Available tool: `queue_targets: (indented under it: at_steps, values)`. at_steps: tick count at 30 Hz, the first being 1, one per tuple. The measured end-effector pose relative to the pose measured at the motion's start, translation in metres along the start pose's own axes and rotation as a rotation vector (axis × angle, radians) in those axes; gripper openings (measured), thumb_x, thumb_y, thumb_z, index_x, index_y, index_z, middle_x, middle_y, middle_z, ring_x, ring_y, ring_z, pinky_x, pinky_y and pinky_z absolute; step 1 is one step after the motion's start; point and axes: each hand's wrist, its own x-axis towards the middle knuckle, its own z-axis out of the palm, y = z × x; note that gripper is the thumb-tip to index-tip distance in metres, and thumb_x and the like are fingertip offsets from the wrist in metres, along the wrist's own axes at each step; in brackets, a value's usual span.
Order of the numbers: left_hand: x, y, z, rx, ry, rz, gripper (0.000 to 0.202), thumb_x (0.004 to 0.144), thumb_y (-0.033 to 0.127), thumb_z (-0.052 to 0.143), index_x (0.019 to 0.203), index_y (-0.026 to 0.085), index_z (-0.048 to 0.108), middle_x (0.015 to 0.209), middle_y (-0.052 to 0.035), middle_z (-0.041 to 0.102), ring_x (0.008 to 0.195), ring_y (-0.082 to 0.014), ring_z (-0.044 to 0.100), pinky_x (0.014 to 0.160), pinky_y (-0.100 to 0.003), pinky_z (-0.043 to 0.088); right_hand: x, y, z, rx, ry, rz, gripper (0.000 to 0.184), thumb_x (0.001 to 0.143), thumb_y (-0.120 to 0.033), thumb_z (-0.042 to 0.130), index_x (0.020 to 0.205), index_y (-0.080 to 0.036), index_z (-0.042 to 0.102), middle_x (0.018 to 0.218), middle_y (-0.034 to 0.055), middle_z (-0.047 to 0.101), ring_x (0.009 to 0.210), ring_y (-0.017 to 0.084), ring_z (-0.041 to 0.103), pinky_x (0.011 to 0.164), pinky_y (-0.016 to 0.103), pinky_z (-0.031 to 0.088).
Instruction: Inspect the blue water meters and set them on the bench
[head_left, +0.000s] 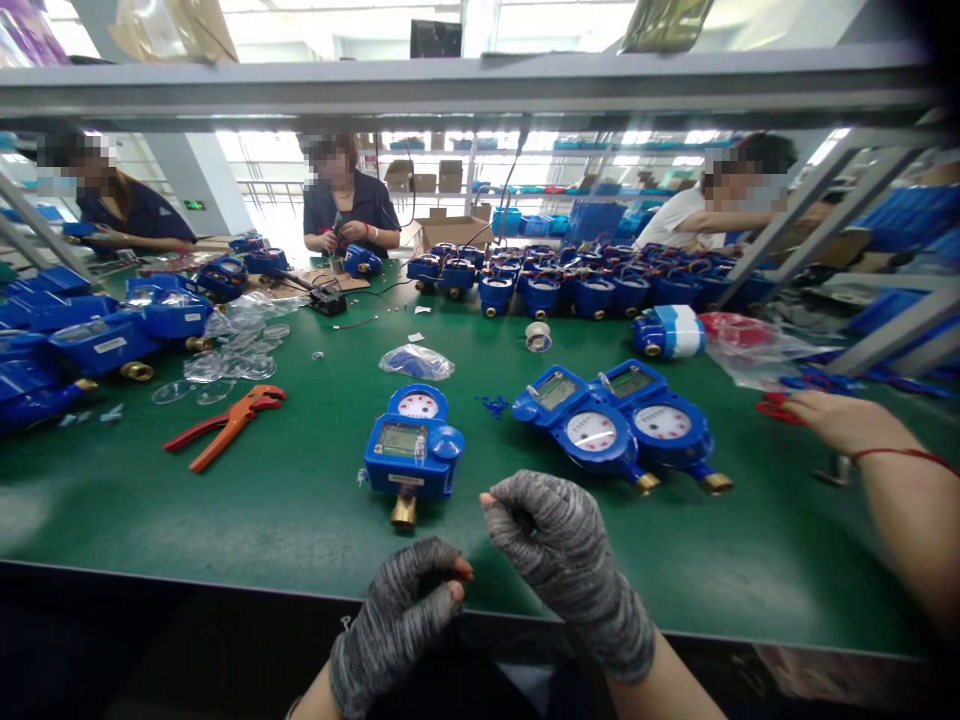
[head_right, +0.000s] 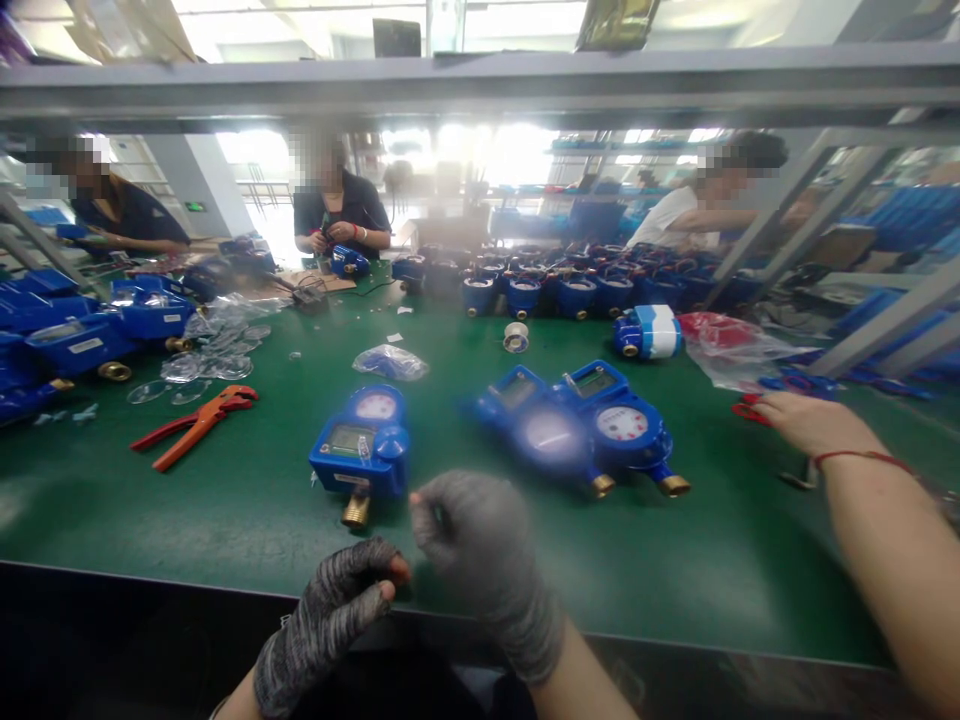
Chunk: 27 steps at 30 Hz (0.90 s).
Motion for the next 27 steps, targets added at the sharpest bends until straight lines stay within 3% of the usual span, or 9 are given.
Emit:
queue_targets:
  at_steps: [9,15,27]
  values:
    - [0.000,-0.001,0.001,0.014,-0.008,-0.019,0.016,0.092,0.032,0.060,0.102,0.023,0.070,0.097,-0.0044,0.068,0.094,-0.0195,0.063,0.084,-0.030,0.049,0.002,0.002,-0.008,-0.170,0.112,-0.114,0.017,0.085,-0.020,0.062,0.068,-0.021,0.059,0.060,-0.0005,0.062,0.055,0.015,0.057,0.056,0.027,0.040]
    - [0.000,-0.001,0.000,0.012,-0.022,-0.013,0.017,0.091,0.032,0.060,0.101,0.021,0.069,0.095,-0.0051,0.068,0.089,-0.0189,0.063,0.080,-0.029,0.049,0.005,0.001,-0.012,-0.198,0.104,-0.141,0.021,0.087,-0.019,0.058,0.065,-0.021,0.058,0.057,-0.0004,0.060,0.052,0.015,0.057,0.054,0.027,0.038]
    - [-0.002,0.000,0.003,0.035,0.016,-0.035,0.017,0.091,0.034,0.060,0.099,0.023,0.070,0.097,-0.0058,0.069,0.094,-0.0205,0.065,0.085,-0.031,0.050,0.002,-0.001,-0.004,-0.099,0.005,-0.096,0.018,0.086,-0.019,0.060,0.068,-0.020,0.060,0.059,-0.0013,0.061,0.053,0.014,0.056,0.056,0.026,0.036]
